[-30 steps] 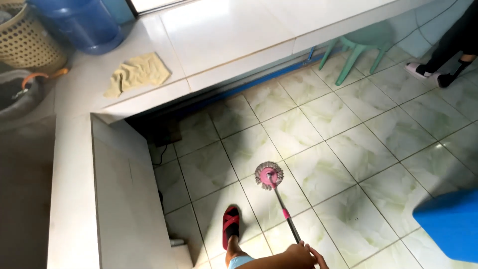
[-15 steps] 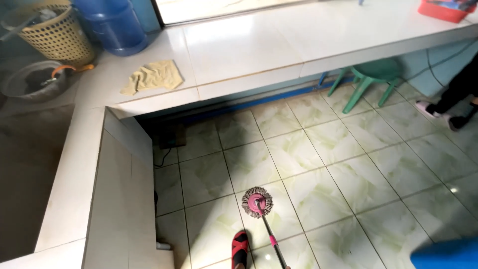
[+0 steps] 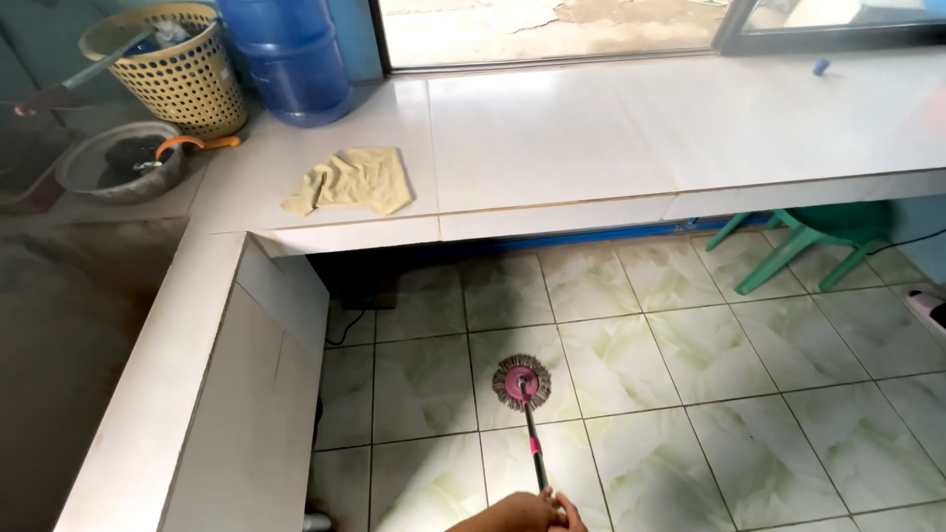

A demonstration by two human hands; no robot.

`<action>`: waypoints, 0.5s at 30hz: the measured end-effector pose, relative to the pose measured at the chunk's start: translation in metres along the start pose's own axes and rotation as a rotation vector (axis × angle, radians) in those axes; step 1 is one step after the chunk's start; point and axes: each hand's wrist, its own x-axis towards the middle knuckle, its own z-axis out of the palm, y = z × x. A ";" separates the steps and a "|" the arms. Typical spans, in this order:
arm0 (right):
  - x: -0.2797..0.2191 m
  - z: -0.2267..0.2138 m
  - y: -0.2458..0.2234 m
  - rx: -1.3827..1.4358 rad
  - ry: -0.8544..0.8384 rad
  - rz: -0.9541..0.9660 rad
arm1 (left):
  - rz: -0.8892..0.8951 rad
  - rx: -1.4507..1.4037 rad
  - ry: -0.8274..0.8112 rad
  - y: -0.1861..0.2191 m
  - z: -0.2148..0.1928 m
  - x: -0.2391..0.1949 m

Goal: Mopping the tiled floor in a water filtration area.

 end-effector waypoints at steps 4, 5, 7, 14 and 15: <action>0.009 0.017 -0.058 -0.173 -0.061 -0.007 | -0.023 -0.089 0.036 0.018 0.049 0.015; 0.003 0.015 -0.061 -0.180 -0.065 -0.003 | -0.032 -0.108 0.045 0.019 0.057 0.017; -0.007 0.011 -0.068 -0.179 -0.086 0.014 | -0.051 -0.137 0.065 0.018 0.069 0.025; 0.008 -0.083 0.032 -0.028 -0.224 0.022 | -0.110 -0.229 0.140 0.066 0.046 0.028; -0.007 -0.100 0.034 -0.222 -0.198 0.012 | -0.136 -0.197 0.093 0.089 0.044 0.031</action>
